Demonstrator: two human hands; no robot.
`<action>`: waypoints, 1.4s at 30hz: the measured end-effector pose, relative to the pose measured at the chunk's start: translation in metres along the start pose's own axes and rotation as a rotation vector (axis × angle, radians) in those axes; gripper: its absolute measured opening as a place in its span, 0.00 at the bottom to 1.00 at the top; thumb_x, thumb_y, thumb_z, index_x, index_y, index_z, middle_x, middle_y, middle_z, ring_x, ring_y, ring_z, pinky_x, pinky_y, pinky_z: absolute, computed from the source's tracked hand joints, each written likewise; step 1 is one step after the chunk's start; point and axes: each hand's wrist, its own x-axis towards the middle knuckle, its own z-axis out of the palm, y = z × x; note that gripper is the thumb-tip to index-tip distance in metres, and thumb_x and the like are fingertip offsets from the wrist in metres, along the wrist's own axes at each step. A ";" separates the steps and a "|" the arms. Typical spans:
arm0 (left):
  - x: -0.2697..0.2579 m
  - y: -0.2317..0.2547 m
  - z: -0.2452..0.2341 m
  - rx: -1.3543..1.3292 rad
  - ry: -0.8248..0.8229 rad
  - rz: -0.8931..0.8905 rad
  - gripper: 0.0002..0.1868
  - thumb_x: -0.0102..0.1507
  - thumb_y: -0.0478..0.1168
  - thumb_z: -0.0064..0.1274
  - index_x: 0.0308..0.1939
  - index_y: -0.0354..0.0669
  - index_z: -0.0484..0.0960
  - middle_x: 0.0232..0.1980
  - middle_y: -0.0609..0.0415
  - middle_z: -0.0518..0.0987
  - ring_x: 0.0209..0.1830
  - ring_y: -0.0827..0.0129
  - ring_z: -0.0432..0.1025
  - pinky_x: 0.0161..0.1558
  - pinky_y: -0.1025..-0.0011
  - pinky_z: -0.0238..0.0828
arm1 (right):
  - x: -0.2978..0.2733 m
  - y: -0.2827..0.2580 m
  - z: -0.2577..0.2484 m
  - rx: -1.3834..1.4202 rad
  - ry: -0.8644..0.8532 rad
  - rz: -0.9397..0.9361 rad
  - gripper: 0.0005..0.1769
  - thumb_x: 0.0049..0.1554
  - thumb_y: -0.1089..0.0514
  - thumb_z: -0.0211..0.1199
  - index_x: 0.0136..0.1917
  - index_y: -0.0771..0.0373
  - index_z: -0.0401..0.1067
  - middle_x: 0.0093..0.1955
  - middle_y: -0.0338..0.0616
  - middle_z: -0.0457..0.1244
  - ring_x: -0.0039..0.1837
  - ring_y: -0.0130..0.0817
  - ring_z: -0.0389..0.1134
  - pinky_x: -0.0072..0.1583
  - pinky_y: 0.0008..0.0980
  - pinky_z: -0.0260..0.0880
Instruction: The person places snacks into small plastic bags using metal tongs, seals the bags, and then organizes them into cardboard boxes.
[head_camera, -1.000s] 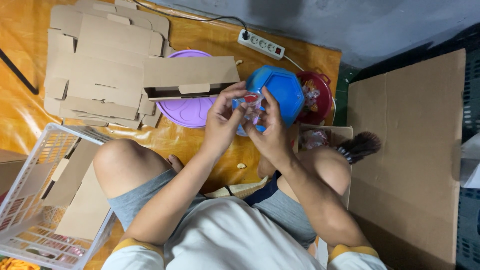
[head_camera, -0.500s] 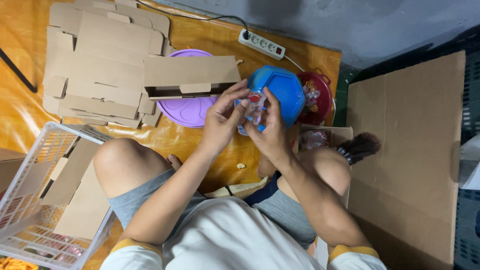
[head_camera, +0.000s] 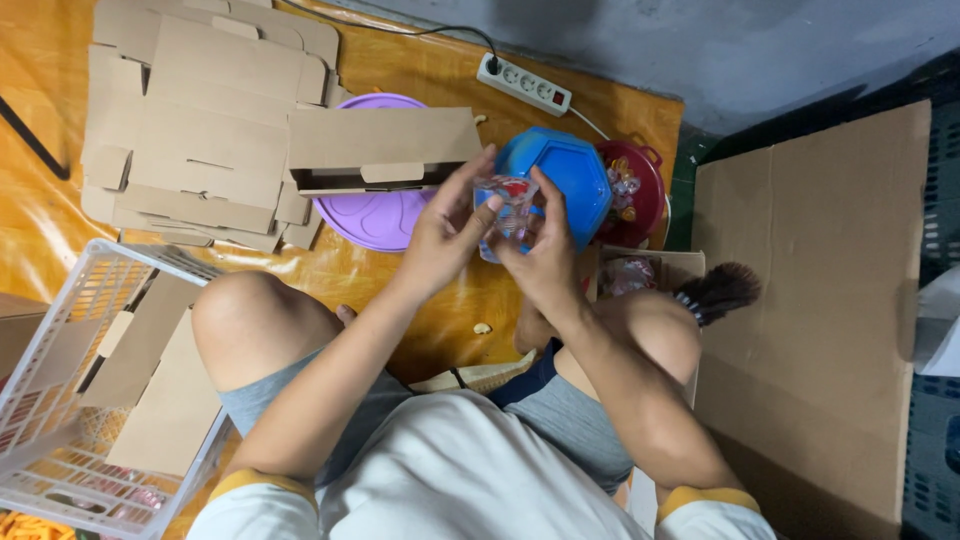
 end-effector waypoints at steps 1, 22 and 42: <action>0.003 0.006 -0.006 -0.001 -0.001 0.003 0.26 0.71 0.36 0.54 0.73 0.37 0.69 0.75 0.35 0.67 0.76 0.43 0.61 0.75 0.46 0.57 | 0.001 0.000 0.002 -0.001 0.001 -0.003 0.55 0.50 0.65 0.77 0.81 0.59 0.48 0.69 0.63 0.53 0.67 0.58 0.67 0.63 0.50 0.76; 0.044 -0.043 -0.179 1.490 -0.156 0.439 0.14 0.65 0.39 0.59 0.55 0.50 0.87 0.55 0.59 0.85 0.56 0.61 0.75 0.63 0.53 0.60 | 0.023 0.007 -0.007 -0.247 -0.235 0.281 0.38 0.52 0.58 0.72 0.71 0.57 0.59 0.69 0.41 0.65 0.66 0.32 0.70 0.63 0.30 0.69; 0.044 -0.028 -0.176 1.384 -0.231 0.328 0.16 0.70 0.37 0.55 0.62 0.47 0.84 0.59 0.54 0.82 0.55 0.51 0.73 0.73 0.38 0.45 | 0.120 0.101 0.092 -0.962 -0.592 -0.185 0.25 0.54 0.71 0.49 0.64 0.66 0.68 0.63 0.61 0.63 0.67 0.59 0.62 0.72 0.51 0.58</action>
